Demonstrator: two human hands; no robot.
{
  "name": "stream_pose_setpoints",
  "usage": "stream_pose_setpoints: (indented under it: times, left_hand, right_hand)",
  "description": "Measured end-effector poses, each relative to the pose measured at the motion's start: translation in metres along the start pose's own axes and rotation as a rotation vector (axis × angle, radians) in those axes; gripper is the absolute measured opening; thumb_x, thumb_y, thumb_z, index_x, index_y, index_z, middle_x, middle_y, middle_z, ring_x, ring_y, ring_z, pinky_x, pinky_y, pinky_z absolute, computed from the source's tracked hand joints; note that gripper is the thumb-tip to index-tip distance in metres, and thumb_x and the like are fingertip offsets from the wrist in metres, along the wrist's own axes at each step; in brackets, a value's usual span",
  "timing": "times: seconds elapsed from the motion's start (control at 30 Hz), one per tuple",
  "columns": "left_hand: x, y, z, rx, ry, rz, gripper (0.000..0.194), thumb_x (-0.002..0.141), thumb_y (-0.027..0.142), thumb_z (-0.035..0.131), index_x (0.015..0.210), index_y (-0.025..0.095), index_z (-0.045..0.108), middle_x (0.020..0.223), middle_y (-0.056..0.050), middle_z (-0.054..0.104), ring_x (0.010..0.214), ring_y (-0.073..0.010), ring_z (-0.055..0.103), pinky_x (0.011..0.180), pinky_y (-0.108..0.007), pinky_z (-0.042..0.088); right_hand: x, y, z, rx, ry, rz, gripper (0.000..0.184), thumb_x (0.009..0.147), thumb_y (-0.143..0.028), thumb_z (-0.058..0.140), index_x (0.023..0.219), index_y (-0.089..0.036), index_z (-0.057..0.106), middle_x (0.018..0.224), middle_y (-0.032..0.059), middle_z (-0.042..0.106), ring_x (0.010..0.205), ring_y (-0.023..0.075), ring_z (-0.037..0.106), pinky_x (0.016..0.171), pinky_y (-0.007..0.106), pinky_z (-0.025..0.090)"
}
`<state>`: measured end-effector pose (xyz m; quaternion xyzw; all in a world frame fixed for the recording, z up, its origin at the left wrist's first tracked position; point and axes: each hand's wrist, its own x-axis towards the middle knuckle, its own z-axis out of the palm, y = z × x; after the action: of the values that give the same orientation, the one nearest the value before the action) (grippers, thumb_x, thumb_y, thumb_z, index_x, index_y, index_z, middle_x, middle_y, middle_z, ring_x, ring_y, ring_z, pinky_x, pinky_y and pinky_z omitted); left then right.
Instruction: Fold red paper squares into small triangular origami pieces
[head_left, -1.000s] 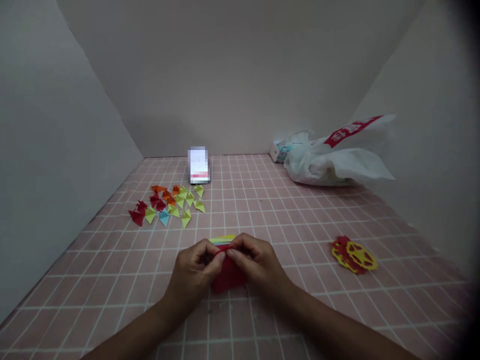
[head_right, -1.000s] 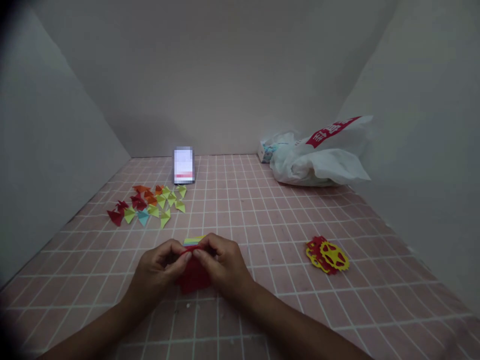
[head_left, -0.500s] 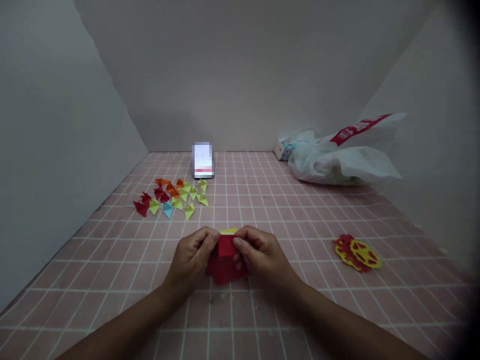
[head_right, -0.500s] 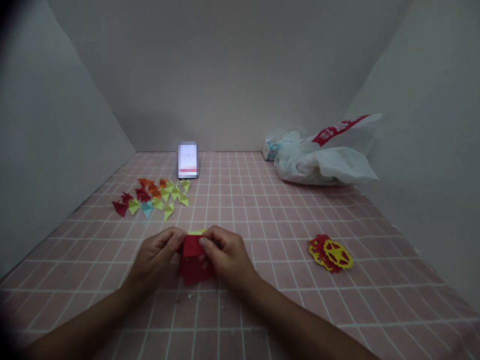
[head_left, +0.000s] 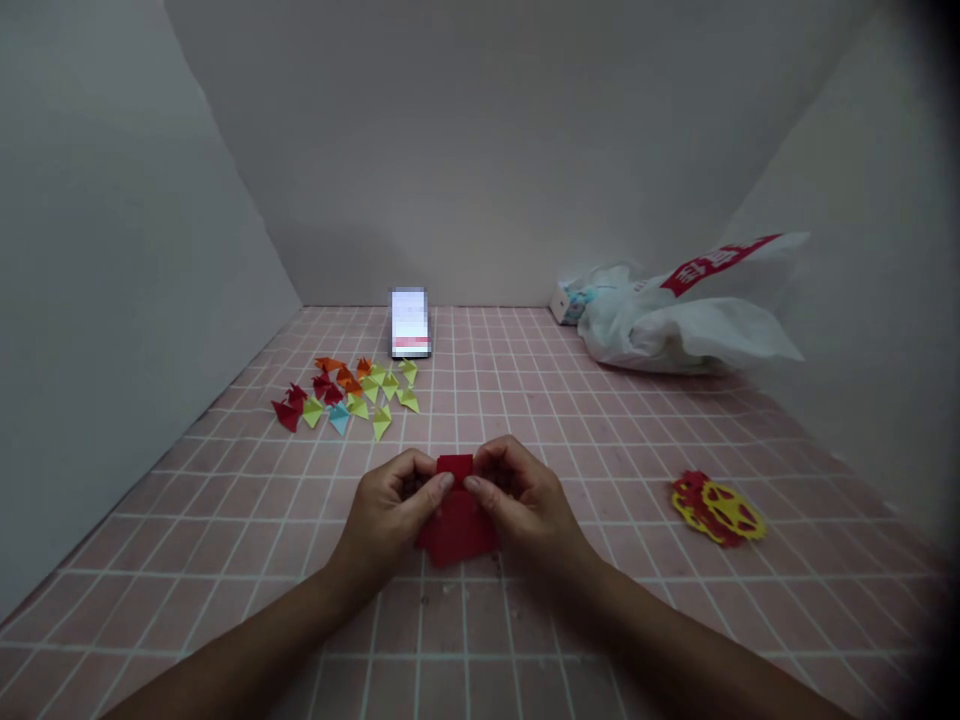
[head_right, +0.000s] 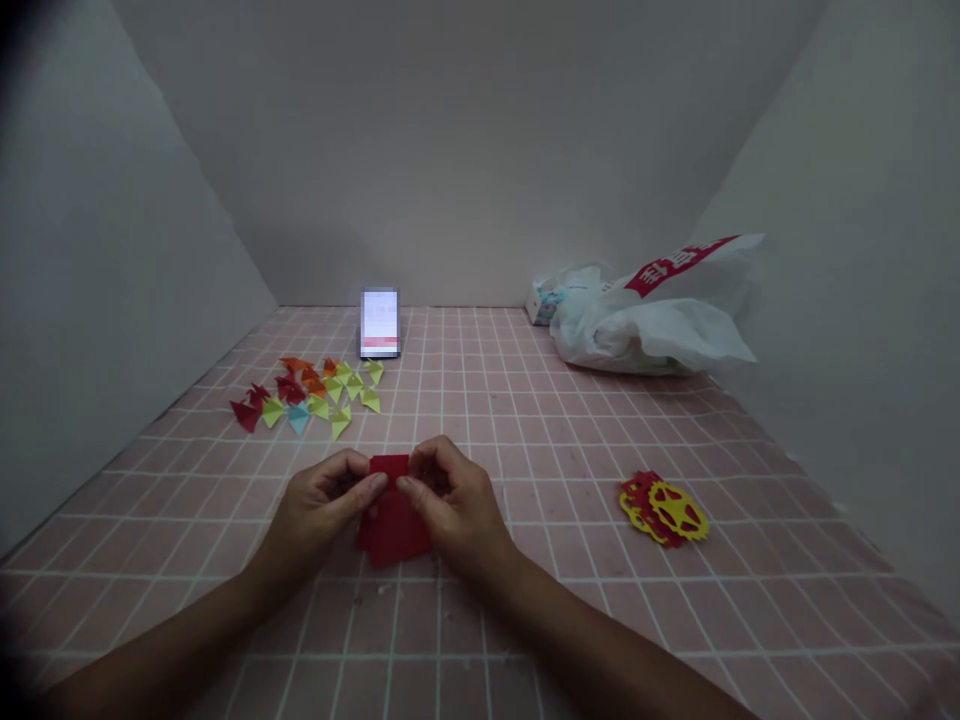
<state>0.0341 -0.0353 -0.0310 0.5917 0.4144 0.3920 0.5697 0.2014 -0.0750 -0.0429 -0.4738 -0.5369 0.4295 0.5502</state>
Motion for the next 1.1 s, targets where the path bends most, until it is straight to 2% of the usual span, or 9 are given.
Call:
stream_pose_setpoints:
  times: [0.23, 0.5, 0.7, 0.9, 1.0, 1.1]
  left_hand:
    - [-0.0008, -0.0024, 0.0008, 0.020, -0.003, 0.009, 0.023, 0.078, 0.036, 0.068, 0.071, 0.016, 0.059, 0.061, 0.003, 0.055, 0.056, -0.0091, 0.048, 0.052, -0.019, 0.040]
    - [-0.0016, -0.0021, 0.0013, 0.013, -0.006, 0.022, 0.021, 0.077, 0.034, 0.069, 0.073, 0.015, 0.061, 0.066, 0.002, 0.057, 0.059, -0.0096, 0.051, 0.053, -0.019, 0.042]
    - [-0.0031, -0.0014, 0.0006, 0.013, -0.025, 0.040, 0.023, 0.085, 0.038, 0.064, 0.079, 0.015, 0.065, 0.064, 0.001, 0.060, 0.059, -0.0105, 0.054, 0.056, -0.021, 0.046]
    - [-0.0020, -0.0030, -0.0009, 0.058, 0.008, 0.078, 0.021, 0.086, 0.034, 0.064, 0.076, 0.016, 0.064, 0.062, 0.001, 0.061, 0.057, -0.0106, 0.055, 0.055, -0.021, 0.046]
    - [-0.0015, -0.0037, -0.0012, 0.065, 0.002, 0.090, 0.019, 0.085, 0.033, 0.065, 0.076, 0.016, 0.065, 0.063, 0.002, 0.061, 0.058, -0.0105, 0.055, 0.055, -0.021, 0.047]
    - [-0.0017, -0.0029, -0.0006, 0.002, 0.001, 0.065, 0.015, 0.084, 0.032, 0.066, 0.084, 0.016, 0.067, 0.070, 0.001, 0.064, 0.060, -0.0104, 0.058, 0.057, -0.020, 0.050]
  right_hand:
    - [0.0020, 0.0019, 0.0016, 0.098, 0.013, 0.082, 0.012, 0.081, -0.025, 0.066, 0.085, -0.021, 0.056, 0.075, -0.0025, 0.053, 0.066, 0.0119, 0.048, 0.060, 0.026, 0.039]
    - [-0.0010, -0.0016, 0.0017, 0.104, -0.010, 0.133, 0.012, 0.082, -0.029, 0.066, 0.082, -0.019, 0.059, 0.075, -0.0006, 0.057, 0.065, 0.0116, 0.049, 0.059, 0.025, 0.040]
    - [-0.0012, -0.0003, 0.0005, 0.145, -0.029, 0.196, 0.016, 0.084, -0.033, 0.065, 0.080, -0.018, 0.059, 0.069, -0.0019, 0.057, 0.060, 0.0108, 0.050, 0.057, 0.024, 0.040]
    - [0.0006, -0.0001, -0.0007, 0.162, -0.020, 0.187, 0.020, 0.086, -0.038, 0.063, 0.082, -0.019, 0.059, 0.066, -0.0023, 0.057, 0.058, 0.0114, 0.051, 0.057, 0.025, 0.041]
    - [0.0011, -0.0009, -0.0005, 0.168, -0.014, 0.171, 0.019, 0.081, -0.036, 0.069, 0.085, -0.020, 0.061, 0.068, -0.0022, 0.059, 0.060, 0.0119, 0.053, 0.058, 0.026, 0.042]
    - [0.0021, -0.0002, -0.0002, 0.209, -0.010, 0.199, 0.019, 0.080, -0.036, 0.070, 0.080, -0.019, 0.060, 0.063, -0.0025, 0.060, 0.057, 0.0118, 0.053, 0.057, 0.026, 0.043]
